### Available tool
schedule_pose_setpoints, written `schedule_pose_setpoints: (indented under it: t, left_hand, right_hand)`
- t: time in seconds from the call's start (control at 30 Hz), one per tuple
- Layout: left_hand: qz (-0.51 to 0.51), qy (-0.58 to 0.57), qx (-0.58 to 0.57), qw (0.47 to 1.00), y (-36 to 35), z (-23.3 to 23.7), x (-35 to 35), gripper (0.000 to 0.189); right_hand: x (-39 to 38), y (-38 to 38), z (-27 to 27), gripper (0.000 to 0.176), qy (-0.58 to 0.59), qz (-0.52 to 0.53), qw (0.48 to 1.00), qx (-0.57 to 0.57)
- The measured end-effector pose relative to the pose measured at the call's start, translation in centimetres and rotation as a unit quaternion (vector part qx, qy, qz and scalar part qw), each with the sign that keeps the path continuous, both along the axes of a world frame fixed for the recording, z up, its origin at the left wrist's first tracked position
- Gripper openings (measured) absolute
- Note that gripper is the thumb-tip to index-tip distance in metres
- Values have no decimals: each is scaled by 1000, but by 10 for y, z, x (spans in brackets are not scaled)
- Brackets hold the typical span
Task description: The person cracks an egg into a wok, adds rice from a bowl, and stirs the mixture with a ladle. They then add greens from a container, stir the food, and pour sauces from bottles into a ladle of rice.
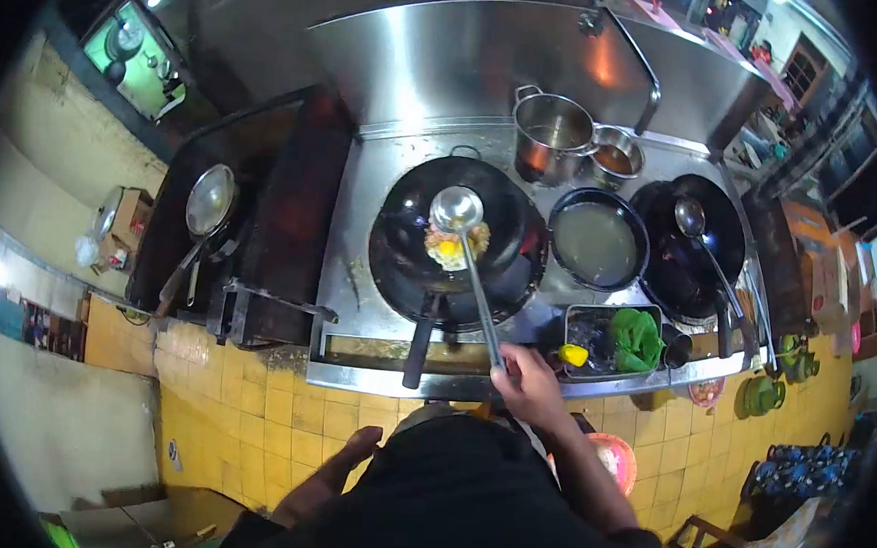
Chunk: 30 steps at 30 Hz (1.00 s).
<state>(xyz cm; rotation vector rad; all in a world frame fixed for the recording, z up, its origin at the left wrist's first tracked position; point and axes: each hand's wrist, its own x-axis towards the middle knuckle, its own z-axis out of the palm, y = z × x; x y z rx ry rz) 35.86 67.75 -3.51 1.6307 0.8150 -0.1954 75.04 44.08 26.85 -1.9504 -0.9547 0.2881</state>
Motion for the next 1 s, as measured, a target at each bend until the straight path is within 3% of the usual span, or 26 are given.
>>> schedule_pose_setpoints:
  t: [0.03,0.1,0.13,0.17,0.2,0.27,0.33,0.37,0.4,0.43,0.47,0.57,0.63,0.67,0.73,0.77,0.87,0.93,1.0]
  left_hand:
    - [-116,196,33,973,16,-1,9,41]
    - [-48,133,6,990,16,17,4,42]
    - [10,77,-16,997,12,36,-1,43]
    - [198,78,-117,970,4,57,1,45]
    - [197,31,-83,976,9,47,-13,46]
    - [307,22,-138,941,19,72,-20,47]
    - [374,-40,-86,923,34,98,-31,41]
    - [417,-77,-58,904,47,114,-33,38]
    - [459,-115,-29,881,64,131,-34,35]
    - [471,-163,9,867,85,149,-38,33]
    - [485,-207,46,848,107,166,-44,31]
    - [468,-262,245,808,170,228,-31,30]
    - [428,-307,296,797,195,287,7,31]
    - [406,-348,291,793,206,307,26,32]
    - [324,-332,355,812,231,325,49,32]
    - [294,-304,399,813,237,331,60,33]
    - [212,-257,478,813,243,333,92,37]
    - [147,-223,557,786,238,327,108,40]
    - [142,-172,560,798,230,333,113,43]
  right_hand:
    - [9,21,-50,36,19,-22,1000,-11]
    - [26,62,-149,38,57,-66,996,-30]
    - [26,68,-131,38,49,-57,997,-35]
    - [31,75,-97,37,387,-18,922,5]
    - [37,87,-72,36,677,20,734,39]
    - [50,97,-57,28,585,-50,809,1]
    - [65,84,-61,53,398,1,905,-151]
    - [59,77,-61,53,396,-2,905,-153]
    - [45,65,-60,56,197,-12,943,-269]
    - [34,57,-54,60,-13,-19,928,-372]
    - [13,61,-22,57,2,-15,905,-426]
    - [2,66,-30,52,-2,19,937,-349]
    - [20,91,-35,51,307,1,926,-219]
    - [20,93,-55,51,307,1,926,-218]
    - [14,89,-102,50,43,-41,921,-385]
    - [-4,71,-80,49,-87,52,923,-371]
    - [-16,79,-17,62,-29,70,952,-298]
    - [8,106,-25,61,146,-2,947,-287]
    - [-13,124,-6,60,77,-86,921,-372]
